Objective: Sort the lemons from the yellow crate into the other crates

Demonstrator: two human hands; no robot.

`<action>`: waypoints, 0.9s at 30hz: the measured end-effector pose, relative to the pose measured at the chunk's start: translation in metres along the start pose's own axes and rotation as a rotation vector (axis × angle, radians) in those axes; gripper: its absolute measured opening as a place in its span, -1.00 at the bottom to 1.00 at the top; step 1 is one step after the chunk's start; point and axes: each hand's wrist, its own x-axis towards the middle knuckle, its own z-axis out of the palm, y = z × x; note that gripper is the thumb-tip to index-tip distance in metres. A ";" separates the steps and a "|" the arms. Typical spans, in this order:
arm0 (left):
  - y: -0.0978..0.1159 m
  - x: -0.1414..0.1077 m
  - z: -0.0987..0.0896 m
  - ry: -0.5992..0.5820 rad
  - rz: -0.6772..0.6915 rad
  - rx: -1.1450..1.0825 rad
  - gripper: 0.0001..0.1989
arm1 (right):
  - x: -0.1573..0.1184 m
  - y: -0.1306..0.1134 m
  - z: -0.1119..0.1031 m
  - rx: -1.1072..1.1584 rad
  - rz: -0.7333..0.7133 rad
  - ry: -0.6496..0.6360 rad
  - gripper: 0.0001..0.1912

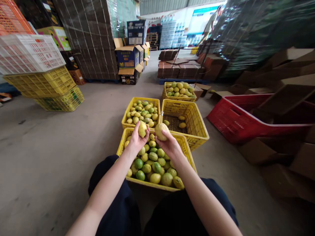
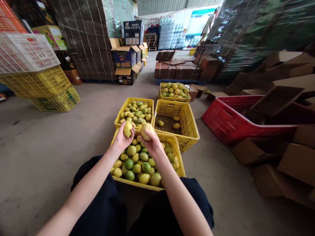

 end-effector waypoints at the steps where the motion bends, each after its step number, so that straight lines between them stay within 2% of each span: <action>1: 0.000 0.000 0.000 -0.002 0.003 -0.001 -0.73 | 0.000 0.001 0.000 -0.013 -0.013 -0.004 -0.60; 4: 0.000 0.000 0.000 -0.009 0.009 -0.002 -0.74 | 0.000 0.002 0.000 -0.043 -0.037 -0.004 -0.39; 6: 0.001 -0.001 0.000 -0.019 0.009 0.001 -0.74 | 0.000 0.002 -0.001 -0.057 -0.022 -0.014 -0.36; 12: 0.002 -0.003 -0.001 -0.066 0.011 0.052 -0.61 | -0.003 -0.003 -0.002 0.016 0.102 -0.101 -0.72; 17: 0.001 -0.002 -0.004 -0.089 -0.015 0.164 -0.48 | 0.001 -0.003 -0.005 0.113 0.120 -0.099 -0.77; 22: 0.001 -0.001 -0.007 -0.069 -0.058 0.203 -0.35 | 0.008 0.001 -0.010 0.058 0.087 -0.076 -0.83; 27: 0.001 0.000 -0.006 -0.064 -0.047 0.243 -0.40 | 0.007 0.005 -0.008 0.007 0.052 -0.073 -0.83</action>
